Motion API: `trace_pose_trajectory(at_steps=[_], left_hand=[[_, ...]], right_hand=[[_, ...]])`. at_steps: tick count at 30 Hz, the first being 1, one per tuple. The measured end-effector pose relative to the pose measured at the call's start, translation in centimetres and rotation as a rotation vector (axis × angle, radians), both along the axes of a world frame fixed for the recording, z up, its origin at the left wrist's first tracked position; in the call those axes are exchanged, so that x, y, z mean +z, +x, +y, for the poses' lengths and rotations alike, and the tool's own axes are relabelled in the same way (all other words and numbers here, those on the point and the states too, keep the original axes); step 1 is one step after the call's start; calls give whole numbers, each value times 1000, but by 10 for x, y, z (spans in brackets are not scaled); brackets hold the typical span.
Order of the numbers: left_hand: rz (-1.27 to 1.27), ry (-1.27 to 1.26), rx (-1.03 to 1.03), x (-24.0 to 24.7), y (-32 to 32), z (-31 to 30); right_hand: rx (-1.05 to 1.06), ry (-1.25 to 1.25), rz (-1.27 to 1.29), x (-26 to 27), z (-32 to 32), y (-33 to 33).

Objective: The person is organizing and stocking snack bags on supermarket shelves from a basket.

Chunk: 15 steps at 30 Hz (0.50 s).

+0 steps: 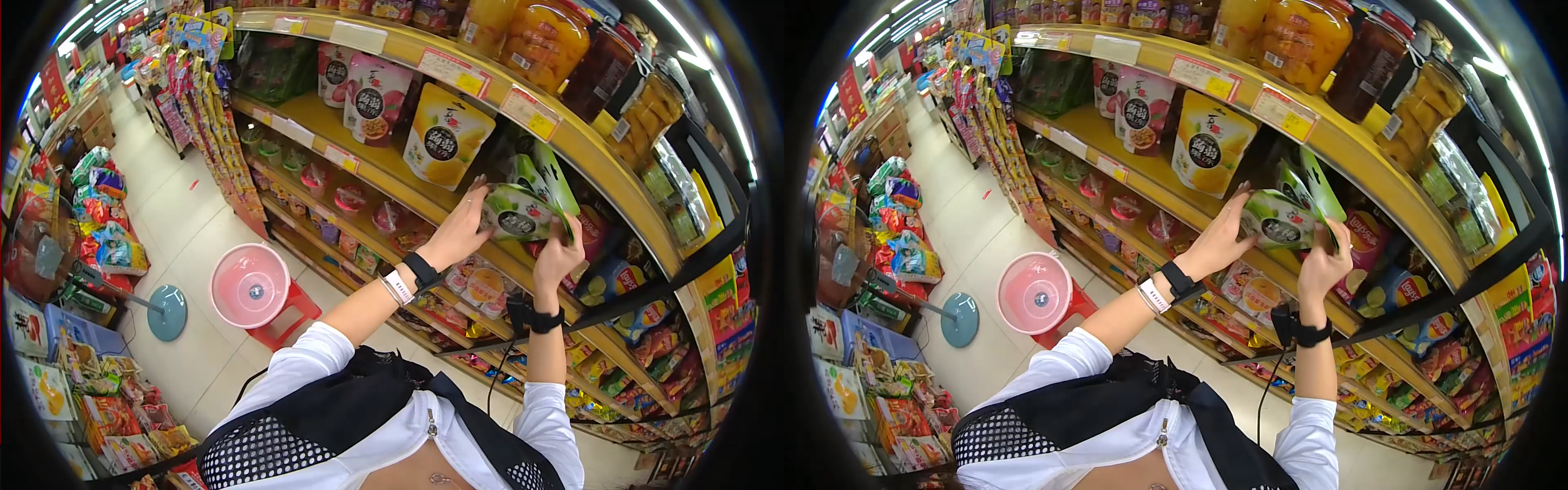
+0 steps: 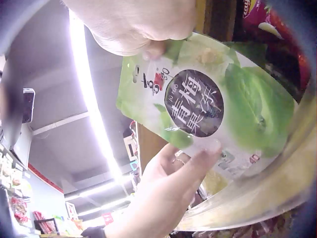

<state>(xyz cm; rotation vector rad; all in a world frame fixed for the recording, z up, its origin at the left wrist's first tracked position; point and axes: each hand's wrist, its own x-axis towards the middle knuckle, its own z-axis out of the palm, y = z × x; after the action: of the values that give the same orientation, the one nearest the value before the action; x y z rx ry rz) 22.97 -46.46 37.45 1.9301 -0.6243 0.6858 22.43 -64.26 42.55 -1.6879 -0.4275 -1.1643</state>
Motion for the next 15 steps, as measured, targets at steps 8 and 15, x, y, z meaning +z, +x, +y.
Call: trace_pose_trajectory(at_steps=[8,15], left_hand=[[109,-112,-189,37,-28,17],[322,-230,-469,9,-76,32]], right_hand=[[-31,164,-47,10,-3,-34],[115,-116,85,-23,-8,-84]])
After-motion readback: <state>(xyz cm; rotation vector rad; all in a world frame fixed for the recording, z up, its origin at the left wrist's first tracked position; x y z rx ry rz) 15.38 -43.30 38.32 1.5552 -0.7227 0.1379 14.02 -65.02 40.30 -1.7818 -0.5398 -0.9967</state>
